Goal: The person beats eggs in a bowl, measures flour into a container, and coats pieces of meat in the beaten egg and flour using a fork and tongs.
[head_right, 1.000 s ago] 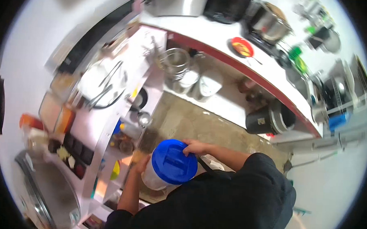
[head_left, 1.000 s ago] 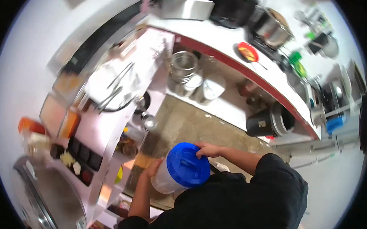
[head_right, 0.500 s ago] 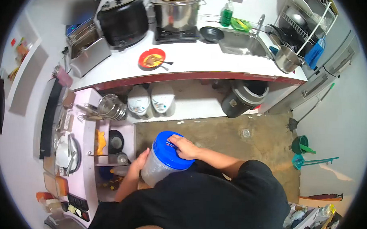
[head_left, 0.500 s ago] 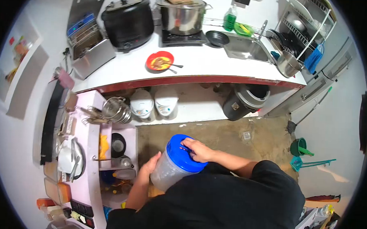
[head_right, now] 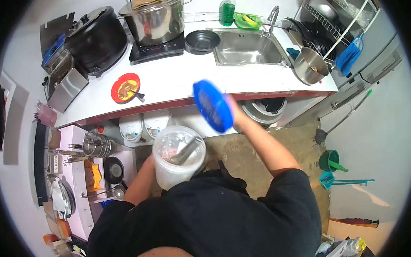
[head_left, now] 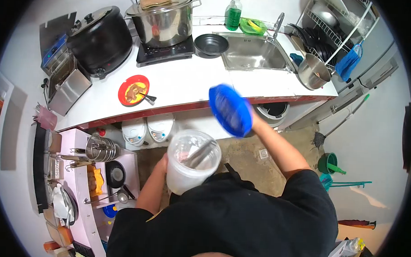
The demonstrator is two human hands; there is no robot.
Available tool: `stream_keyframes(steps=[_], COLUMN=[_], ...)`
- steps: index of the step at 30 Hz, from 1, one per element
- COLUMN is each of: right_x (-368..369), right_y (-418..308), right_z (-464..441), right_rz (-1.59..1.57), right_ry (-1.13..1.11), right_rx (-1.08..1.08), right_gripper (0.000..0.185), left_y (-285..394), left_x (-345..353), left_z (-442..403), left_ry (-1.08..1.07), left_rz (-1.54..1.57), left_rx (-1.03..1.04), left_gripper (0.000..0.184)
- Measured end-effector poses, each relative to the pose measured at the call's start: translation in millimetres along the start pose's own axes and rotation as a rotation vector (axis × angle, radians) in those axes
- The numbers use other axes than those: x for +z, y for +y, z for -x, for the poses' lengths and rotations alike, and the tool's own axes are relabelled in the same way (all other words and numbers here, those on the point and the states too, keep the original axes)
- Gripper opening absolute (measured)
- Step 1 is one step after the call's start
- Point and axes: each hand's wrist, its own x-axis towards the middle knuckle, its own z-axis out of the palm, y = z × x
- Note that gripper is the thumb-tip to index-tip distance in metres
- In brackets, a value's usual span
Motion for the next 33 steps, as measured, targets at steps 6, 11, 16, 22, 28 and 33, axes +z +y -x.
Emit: stream_keyframes(steps=[6, 11, 16, 22, 28, 33], right_x=[-137, -149, -99, -102, -128, -43], right_y=[25, 5, -15, -30, -3, 22], right_z=[-78, -89, -37, -45, -59, -7], right_rz=[-0.334, 0.086, 0.713, 1.767, 1.494, 1.453], right_ry=[0.438, 0.723, 0.198, 0.691, 0.426, 0.196], right_rx=[-0.407, -0.059, 0.412, -0.637, -0.345, -0.504], right_gripper=[0.024, 0.006, 0.009, 0.021, 0.027, 0.069], left_y=[26, 33, 38, 37, 31, 36], left_x=[1, -1, -2, -4, -39, -16], left_z=[-13, -15, -18, -17, -43, -20], left_ry=[-0.054, -0.064, -0.069, -0.060, 0.005, 0.128], left_rz=[0.005, 0.049, 0.072, 0.103, -0.393, -0.564], left_rx=[0.233, 0.298, 0.304, 0.267, 0.498, 0.496], left_gripper=[0.039, 0.038, 0.037, 0.037, 0.037, 0.038])
